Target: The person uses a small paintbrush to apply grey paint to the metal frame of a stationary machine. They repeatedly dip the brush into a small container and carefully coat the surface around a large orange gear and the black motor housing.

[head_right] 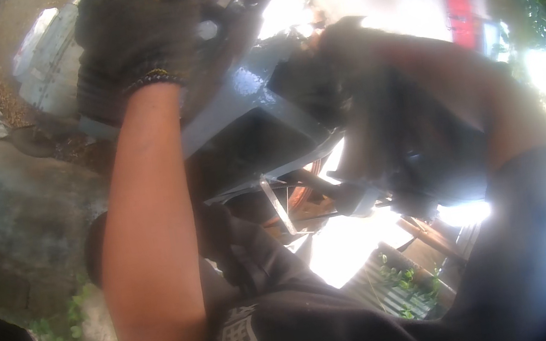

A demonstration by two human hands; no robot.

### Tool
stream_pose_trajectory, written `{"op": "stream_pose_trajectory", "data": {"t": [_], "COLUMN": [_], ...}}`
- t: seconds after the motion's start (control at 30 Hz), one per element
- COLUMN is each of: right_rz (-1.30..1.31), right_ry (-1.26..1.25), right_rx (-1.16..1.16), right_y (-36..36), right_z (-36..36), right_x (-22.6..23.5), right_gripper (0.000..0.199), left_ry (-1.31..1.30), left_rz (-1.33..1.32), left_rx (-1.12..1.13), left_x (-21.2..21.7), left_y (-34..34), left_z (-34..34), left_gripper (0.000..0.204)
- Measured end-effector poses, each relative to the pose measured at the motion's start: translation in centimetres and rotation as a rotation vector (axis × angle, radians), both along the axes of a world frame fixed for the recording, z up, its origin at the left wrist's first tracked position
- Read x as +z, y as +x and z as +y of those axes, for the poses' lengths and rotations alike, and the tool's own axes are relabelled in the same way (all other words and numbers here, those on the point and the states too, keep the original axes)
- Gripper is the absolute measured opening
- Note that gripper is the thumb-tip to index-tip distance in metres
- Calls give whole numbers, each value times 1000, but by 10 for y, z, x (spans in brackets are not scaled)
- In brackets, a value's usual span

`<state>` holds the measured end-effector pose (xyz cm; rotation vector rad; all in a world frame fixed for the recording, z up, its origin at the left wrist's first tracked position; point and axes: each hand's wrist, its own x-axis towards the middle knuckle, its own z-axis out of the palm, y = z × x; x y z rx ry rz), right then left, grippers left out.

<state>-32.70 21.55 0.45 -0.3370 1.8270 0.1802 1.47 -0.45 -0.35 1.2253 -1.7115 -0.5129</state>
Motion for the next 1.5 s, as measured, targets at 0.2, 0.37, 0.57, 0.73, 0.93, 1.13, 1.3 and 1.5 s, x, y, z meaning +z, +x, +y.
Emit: {"op": "stream_pose_trajectory", "data": {"t": [0.2,0.37,0.57,0.73,0.93,1.13,1.3,1.5], "right_rz": [235,274,196,268,-143,133,419,360], "right_ry": [-306,57,-114,-21,-340,-227,-100,-234], "right_rx": [2032,659,949,1339,593,1571,1314,1846], "right_y": [3,39,-41,24,-15,15,41,6], "right_z": [-3,-40,25,-38,31,27,4,32], "right_x": [-5,-8,-4,-1,-26,-23,-13,-16], "right_gripper": [18,14,21,25,15,19,17,19], "left_ry": [13,-24,25,1,-32,-38,-6,-29], "left_rz": [-21,-72,32,-44,-2,-13,-45,-10], "left_rx": [11,53,-15,28,29,37,28,28], "left_x": [1,-11,6,-4,0,-8,-1,-1], "left_y": [1,8,-4,11,2,4,12,3], "left_z": [-1,-2,0,-5,-3,-3,-5,-4], "left_gripper": [56,56,55,54,55,56,56,57]}}
